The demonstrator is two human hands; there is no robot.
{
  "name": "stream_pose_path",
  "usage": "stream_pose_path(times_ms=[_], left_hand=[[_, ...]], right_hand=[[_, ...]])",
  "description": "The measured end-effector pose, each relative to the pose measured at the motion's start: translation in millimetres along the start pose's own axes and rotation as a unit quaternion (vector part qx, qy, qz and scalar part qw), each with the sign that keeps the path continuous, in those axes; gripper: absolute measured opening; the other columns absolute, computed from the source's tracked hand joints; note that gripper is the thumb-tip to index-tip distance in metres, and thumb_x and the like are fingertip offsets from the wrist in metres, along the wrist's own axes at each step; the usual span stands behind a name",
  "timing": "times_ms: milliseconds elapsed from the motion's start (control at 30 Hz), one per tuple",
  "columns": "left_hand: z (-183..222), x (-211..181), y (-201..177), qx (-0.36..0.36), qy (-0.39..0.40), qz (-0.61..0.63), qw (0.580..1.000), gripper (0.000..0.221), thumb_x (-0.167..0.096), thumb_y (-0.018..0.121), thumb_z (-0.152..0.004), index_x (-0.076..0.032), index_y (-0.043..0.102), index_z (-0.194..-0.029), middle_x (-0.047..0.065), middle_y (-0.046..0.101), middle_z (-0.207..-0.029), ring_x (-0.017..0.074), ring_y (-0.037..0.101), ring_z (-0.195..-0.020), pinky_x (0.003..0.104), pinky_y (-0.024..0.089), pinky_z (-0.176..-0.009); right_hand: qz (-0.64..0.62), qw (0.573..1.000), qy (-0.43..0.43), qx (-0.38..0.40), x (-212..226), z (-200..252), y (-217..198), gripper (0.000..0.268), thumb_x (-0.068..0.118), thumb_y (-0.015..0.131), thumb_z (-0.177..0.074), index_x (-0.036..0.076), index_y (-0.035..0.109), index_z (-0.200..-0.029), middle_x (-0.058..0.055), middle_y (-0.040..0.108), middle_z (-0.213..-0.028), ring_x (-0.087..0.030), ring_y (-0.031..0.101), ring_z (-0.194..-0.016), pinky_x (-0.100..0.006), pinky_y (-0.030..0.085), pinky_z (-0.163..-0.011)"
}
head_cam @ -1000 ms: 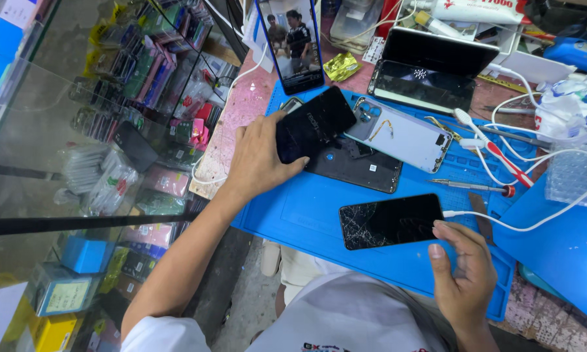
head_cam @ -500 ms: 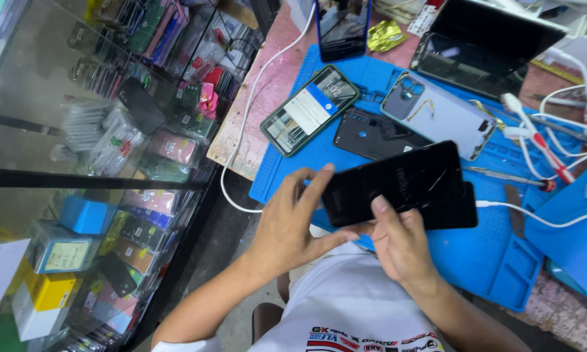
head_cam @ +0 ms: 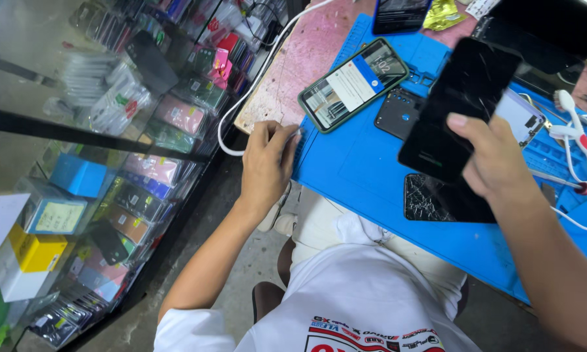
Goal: The person disassembles a mobile phone by removing the back cover and battery with a prying tool and hands, then works on internal components at a repair bench.
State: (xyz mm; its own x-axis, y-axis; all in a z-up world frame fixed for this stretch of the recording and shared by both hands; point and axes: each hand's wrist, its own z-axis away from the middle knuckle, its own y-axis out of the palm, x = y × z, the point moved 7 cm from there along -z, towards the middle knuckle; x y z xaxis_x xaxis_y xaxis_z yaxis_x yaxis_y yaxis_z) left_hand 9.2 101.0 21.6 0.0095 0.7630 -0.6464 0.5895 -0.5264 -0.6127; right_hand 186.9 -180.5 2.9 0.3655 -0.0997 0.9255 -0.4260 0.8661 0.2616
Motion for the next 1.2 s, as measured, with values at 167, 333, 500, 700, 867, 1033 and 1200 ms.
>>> stream_pose_path(times_ms=[167,333,500,700,867,1033,1200], left_hand=[[-7.5,6.5,11.5,-0.033,0.022,-0.057,0.998,0.02,-0.015,0.078,-0.091,-0.007,0.075,-0.108,0.009,0.063,-0.09,0.0282,0.056,-0.089,0.042,0.042,-0.082],[-16.5,21.0,22.2,0.014,-0.025,-0.009,1.0,0.016,-0.02,0.08,-0.092,-0.01,0.076,-0.104,0.005,0.063,-0.09,0.0251,0.056,-0.09,0.041,0.041,-0.087],[-22.7,22.5,20.0,0.03,-0.023,-0.015,0.999,0.015,-0.021,0.082,-0.088,-0.011,0.079,-0.098,0.005,0.061,-0.085,0.0245,0.054,-0.087,0.04,0.037,-0.086],[-26.8,27.4,22.9,0.073,-0.059,-0.019,0.995,0.013,-0.023,0.081,-0.089,-0.011,0.079,-0.095,0.002,0.063,-0.083,0.0208,0.056,-0.085,0.038,0.034,-0.083],[-26.1,25.9,24.7,0.087,-0.074,-0.024,0.993,0.014,-0.023,0.081,-0.088,-0.011,0.078,-0.094,0.001,0.064,-0.082,0.0195,0.057,-0.083,0.039,0.034,-0.084],[-28.8,27.0,22.6,0.102,-0.059,-0.012,0.993,0.014,-0.023,0.082,-0.088,-0.011,0.079,-0.094,0.001,0.065,-0.084,0.0196,0.057,-0.084,0.039,0.033,-0.085],[-32.0,28.4,19.5,0.09,-0.029,-0.017,0.995,0.014,-0.023,0.081,-0.089,-0.013,0.08,-0.098,0.0,0.067,-0.089,0.0204,0.056,-0.091,0.039,0.033,-0.088]], right_hand=[[0.19,0.975,-0.035,0.109,0.2,-50.0,19.1,0.026,0.005,0.064,-0.101,-0.003,0.068,-0.125,-0.006,0.072,-0.117,-0.013,0.066,-0.104,-0.03,0.053,-0.092],[0.127,0.987,-0.038,0.095,-8.6,-60.0,30.9,0.022,0.005,0.063,-0.102,-0.001,0.067,-0.123,-0.007,0.072,-0.118,-0.015,0.069,-0.107,-0.033,0.054,-0.099],[0.039,0.996,0.0,0.084,-9.2,-57.1,35.3,0.024,0.009,0.059,-0.102,0.0,0.068,-0.123,-0.009,0.072,-0.12,-0.016,0.069,-0.11,-0.035,0.054,-0.102],[0.087,0.993,0.02,0.077,-16.2,-60.6,33.6,0.022,0.013,0.062,-0.101,0.002,0.066,-0.12,-0.008,0.072,-0.115,-0.016,0.069,-0.105,-0.036,0.056,-0.098],[0.107,0.99,0.013,0.09,-21.4,-61.3,30.7,0.022,0.014,0.063,-0.102,0.001,0.067,-0.119,-0.007,0.072,-0.115,-0.015,0.069,-0.105,-0.035,0.056,-0.098],[0.117,0.988,0.005,0.098,-21.5,-61.5,28.6,0.021,0.012,0.063,-0.102,0.001,0.068,-0.119,-0.007,0.072,-0.115,-0.014,0.068,-0.105,-0.034,0.055,-0.098],[0.109,0.988,-0.004,0.109,-18.7,-59.5,30.4,0.021,0.011,0.063,-0.102,0.002,0.068,-0.12,-0.007,0.072,-0.118,-0.015,0.068,-0.107,-0.034,0.054,-0.1]])
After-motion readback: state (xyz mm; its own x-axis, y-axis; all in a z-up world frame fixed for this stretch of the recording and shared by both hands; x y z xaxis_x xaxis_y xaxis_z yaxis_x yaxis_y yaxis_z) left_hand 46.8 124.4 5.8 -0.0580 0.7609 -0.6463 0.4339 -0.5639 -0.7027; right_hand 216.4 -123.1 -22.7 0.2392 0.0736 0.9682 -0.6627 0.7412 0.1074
